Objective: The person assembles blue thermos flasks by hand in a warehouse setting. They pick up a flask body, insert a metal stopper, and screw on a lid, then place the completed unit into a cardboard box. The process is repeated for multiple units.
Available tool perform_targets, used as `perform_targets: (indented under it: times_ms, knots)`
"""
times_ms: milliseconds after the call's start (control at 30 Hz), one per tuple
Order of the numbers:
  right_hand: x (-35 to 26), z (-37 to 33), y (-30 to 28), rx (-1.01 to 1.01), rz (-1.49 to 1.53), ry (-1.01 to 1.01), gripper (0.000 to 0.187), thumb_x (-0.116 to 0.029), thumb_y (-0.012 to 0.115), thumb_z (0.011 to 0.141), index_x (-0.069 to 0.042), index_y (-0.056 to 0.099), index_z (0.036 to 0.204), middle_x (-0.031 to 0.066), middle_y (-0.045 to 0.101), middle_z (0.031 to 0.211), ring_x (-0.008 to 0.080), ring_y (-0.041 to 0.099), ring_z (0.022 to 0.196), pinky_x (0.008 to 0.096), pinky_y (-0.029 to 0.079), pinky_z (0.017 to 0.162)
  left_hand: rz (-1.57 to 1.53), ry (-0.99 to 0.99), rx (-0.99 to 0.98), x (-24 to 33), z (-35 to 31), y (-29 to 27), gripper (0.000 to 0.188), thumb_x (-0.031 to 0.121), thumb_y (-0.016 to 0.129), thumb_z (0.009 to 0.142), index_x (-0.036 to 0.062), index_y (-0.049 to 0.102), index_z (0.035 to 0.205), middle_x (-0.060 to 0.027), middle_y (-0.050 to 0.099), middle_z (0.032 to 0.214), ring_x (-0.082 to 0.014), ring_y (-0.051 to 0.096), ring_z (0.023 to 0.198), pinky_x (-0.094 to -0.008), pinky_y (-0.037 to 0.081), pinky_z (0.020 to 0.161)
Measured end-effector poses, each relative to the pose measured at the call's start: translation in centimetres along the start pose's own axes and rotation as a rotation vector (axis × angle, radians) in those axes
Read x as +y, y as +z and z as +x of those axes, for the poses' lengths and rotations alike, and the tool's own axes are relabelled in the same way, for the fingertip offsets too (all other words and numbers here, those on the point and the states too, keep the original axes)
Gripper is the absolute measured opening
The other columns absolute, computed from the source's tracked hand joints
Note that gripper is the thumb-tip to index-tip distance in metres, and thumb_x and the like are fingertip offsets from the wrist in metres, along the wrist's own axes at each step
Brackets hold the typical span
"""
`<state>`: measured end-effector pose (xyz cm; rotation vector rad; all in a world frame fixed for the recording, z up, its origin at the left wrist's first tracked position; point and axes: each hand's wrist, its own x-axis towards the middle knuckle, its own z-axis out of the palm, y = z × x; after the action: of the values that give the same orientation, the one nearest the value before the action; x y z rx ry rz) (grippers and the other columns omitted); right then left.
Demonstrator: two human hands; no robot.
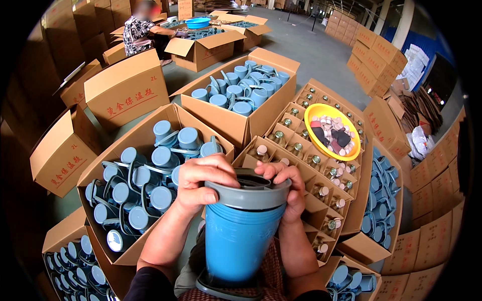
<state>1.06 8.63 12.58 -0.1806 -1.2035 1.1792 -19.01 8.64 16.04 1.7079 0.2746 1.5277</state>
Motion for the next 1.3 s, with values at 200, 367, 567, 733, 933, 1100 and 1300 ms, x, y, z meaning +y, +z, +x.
perform_targets:
  times_ms: [200,367,567,733,933,1100,1300]
  knots:
    - [-0.3,0.1,-0.6,-0.065,0.044,-0.056,0.056,-0.060,0.059,0.081,-0.004,0.055,0.088,0.0140,0.060,0.092,0.0304,0.060,0.094,0.0493,0.036,0.099,0.032,0.128,-0.092,0.9,1.2,0.4,0.043,0.038,0.071,0.073,-0.0039,0.071,0.079,-0.0139,0.065,0.075,-0.0211,0.056,0.065,-0.0301,0.042,0.058]
    - [-0.4,1.0,-0.8,-0.115,-0.054,-0.070,0.052,-0.055,0.064,0.080,-0.004,0.057,0.085,0.0123,0.061,0.090,0.0298,0.061,0.091,0.0475,0.038,0.095,0.115,0.171,-0.152,1.4,1.5,-0.2,0.039,0.036,0.072,0.075,-0.0025,0.071,0.079,-0.0128,0.066,0.078,-0.0214,0.058,0.066,-0.0307,0.044,0.060]
    - [0.1,0.3,-1.3,-0.128,-0.090,-0.012,0.051,-0.053,0.067,0.078,-0.004,0.057,0.084,0.0114,0.063,0.090,0.0288,0.062,0.092,0.0446,0.040,0.093,0.234,0.152,-0.151,0.9,-0.9,-1.4,0.052,0.048,0.071,0.073,-0.0012,0.069,0.090,-0.0137,0.067,0.089,-0.0264,0.061,0.073,-0.0334,0.048,0.066]
    - [-3.3,0.6,0.5,-0.189,-0.409,-0.121,0.058,-0.057,0.071,0.073,-0.003,0.057,0.090,0.0133,0.062,0.095,0.0295,0.061,0.092,0.0444,0.042,0.091,0.742,0.055,-0.434,6.2,1.9,0.0,0.062,0.054,0.075,0.065,0.0007,0.065,0.095,-0.0134,0.066,0.087,-0.0284,0.064,0.076,-0.0345,0.052,0.063]
    - [-3.5,0.1,0.8,-0.301,-0.680,-0.199,0.053,-0.039,0.081,0.065,-0.001,0.058,0.093,0.0155,0.062,0.097,0.0306,0.061,0.091,0.0396,0.048,0.081,0.837,0.091,-0.400,4.8,0.1,-0.1,0.060,0.052,0.075,0.064,0.0010,0.063,0.095,-0.0118,0.065,0.088,-0.0287,0.065,0.077,-0.0338,0.051,0.063]
    - [-2.9,-0.5,0.5,-0.279,-0.670,-0.069,0.055,-0.046,0.074,0.073,-0.001,0.056,0.099,0.0185,0.061,0.103,0.0294,0.059,0.096,0.0422,0.046,0.089,0.741,0.012,-0.379,4.6,0.6,-0.4,0.049,0.043,0.074,0.067,0.0009,0.062,0.088,-0.0118,0.061,0.080,-0.0314,0.060,0.069,-0.0355,0.048,0.059]
    - [2.4,-0.2,-0.9,0.174,0.177,0.174,0.077,-0.065,0.047,0.086,0.002,0.043,0.125,0.0196,0.053,0.126,0.0300,0.052,0.114,0.0424,0.038,0.101,0.888,0.066,-0.282,5.6,2.4,5.1,0.027,0.029,0.068,0.079,0.0030,0.062,0.086,-0.0120,0.061,0.084,-0.0297,0.062,0.074,-0.0355,0.051,0.065]
